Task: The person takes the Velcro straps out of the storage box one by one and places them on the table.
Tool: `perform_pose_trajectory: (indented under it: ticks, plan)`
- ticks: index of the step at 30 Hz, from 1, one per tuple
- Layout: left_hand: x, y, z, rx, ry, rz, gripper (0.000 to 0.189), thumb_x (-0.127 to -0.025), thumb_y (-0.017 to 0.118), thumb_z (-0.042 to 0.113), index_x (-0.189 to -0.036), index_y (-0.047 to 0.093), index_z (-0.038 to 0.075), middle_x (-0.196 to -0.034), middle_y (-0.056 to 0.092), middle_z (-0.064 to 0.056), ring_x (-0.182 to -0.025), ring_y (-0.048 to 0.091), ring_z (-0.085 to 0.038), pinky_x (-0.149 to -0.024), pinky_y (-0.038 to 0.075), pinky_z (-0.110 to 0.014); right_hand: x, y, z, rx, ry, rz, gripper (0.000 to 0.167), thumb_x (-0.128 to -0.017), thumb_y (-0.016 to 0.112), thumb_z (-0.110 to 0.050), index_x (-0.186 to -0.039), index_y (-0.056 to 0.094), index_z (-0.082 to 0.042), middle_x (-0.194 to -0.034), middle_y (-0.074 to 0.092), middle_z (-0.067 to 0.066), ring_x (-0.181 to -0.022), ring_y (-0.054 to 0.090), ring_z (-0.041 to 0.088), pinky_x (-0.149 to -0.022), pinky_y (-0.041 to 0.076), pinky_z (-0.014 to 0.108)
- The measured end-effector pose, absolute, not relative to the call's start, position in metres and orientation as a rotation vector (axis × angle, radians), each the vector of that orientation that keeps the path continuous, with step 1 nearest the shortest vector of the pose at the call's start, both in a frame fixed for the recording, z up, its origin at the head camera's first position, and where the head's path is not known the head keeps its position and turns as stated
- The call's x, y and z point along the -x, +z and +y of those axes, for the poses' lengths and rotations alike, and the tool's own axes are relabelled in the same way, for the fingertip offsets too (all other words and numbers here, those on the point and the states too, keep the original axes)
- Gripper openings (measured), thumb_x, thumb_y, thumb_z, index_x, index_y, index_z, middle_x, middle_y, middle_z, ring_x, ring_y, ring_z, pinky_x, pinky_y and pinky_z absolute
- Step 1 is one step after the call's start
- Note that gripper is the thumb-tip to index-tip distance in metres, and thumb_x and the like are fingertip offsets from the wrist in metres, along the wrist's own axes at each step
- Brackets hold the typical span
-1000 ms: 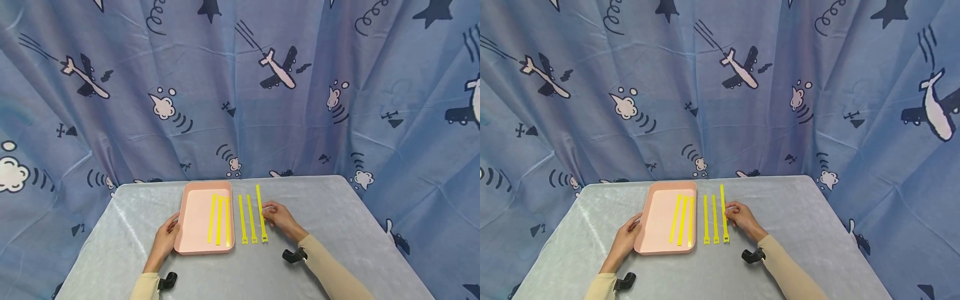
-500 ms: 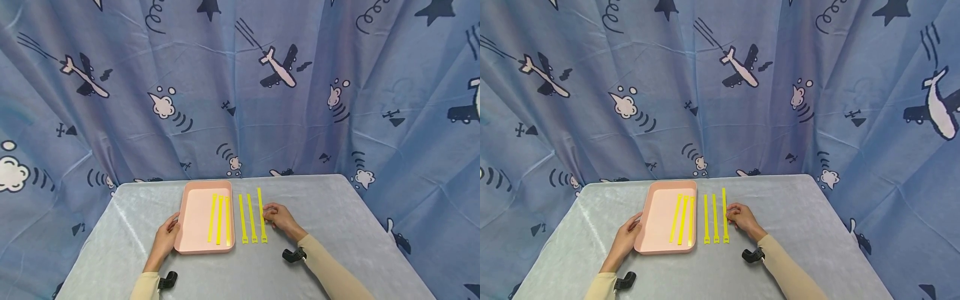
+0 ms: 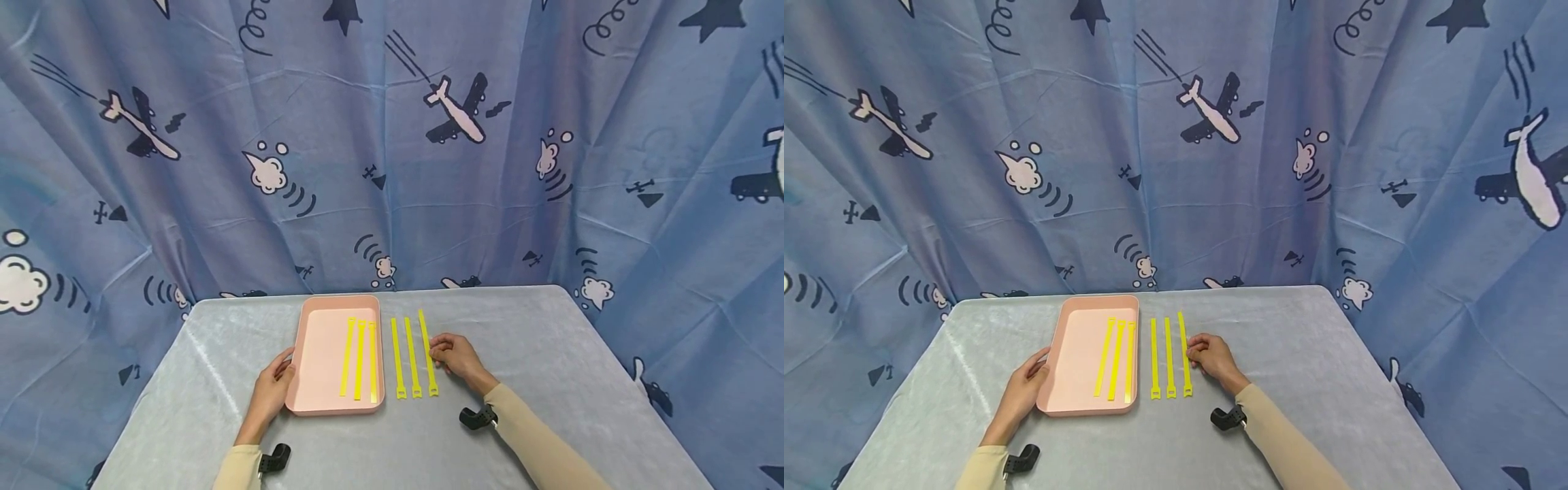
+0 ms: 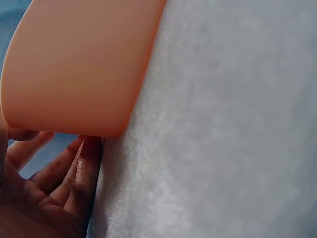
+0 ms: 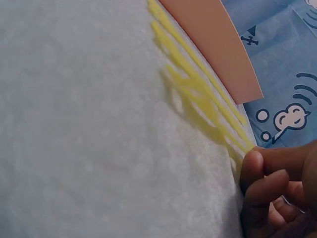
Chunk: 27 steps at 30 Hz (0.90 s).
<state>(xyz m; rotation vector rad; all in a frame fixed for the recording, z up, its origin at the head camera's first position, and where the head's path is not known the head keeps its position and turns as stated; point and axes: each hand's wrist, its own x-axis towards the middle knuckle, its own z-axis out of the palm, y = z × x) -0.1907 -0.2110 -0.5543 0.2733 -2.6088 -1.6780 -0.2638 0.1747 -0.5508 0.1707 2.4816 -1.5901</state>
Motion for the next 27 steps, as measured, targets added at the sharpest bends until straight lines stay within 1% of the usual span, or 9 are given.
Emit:
perform_pose_trajectory:
  ticks: [9, 19, 23, 27]
  plan:
    - [0.191, -0.556, -0.211, -0.267, -1.682, -2.599, 0.045, -0.104, 0.047, 0.019, -0.148, 0.045, 0.016, -0.141, 0.054, -0.023, -0.128, 0.054, -0.037, -0.107, 0.044, -0.051, 0.262, -0.55, 0.177, -0.157, -1.648, 2.452, 0.019, -0.09, 0.068, -0.007, -0.108, 0.065, -0.006, -0.087, 0.065, 0.006, -0.067, 0.061, 0.015, -0.048, 0.046, 0.024]
    - [0.191, -0.556, -0.211, -0.278, -1.687, -2.595, 0.045, -0.104, 0.047, 0.019, -0.148, 0.045, 0.016, -0.141, 0.054, -0.023, -0.129, 0.054, -0.037, -0.107, 0.044, -0.052, 0.253, -0.545, 0.179, -0.116, -1.778, 2.356, 0.021, -0.092, 0.065, -0.008, -0.113, 0.063, -0.004, -0.097, 0.064, 0.01, -0.077, 0.065, 0.018, -0.059, 0.053, 0.027]
    - [0.191, -0.555, -0.211, -0.28, -1.697, -2.587, 0.045, -0.104, 0.047, 0.019, -0.148, 0.045, 0.015, -0.141, 0.054, -0.023, -0.129, 0.053, -0.037, -0.107, 0.044, -0.052, 0.25, -0.538, 0.176, -0.072, -1.832, 2.312, 0.025, -0.093, 0.064, -0.008, -0.116, 0.062, 0.0, -0.101, 0.064, 0.013, -0.082, 0.066, 0.02, -0.064, 0.056, 0.031]
    - [0.191, -0.555, -0.21, -0.279, -1.702, -2.578, 0.044, -0.103, 0.047, 0.018, -0.148, 0.046, 0.015, -0.141, 0.054, -0.023, -0.128, 0.054, -0.036, -0.107, 0.044, -0.051, 0.246, -0.529, 0.171, -0.002, -1.872, 2.269, 0.031, -0.093, 0.065, -0.008, -0.121, 0.059, 0.004, -0.103, 0.063, 0.013, -0.084, 0.066, 0.02, -0.067, 0.058, 0.032]
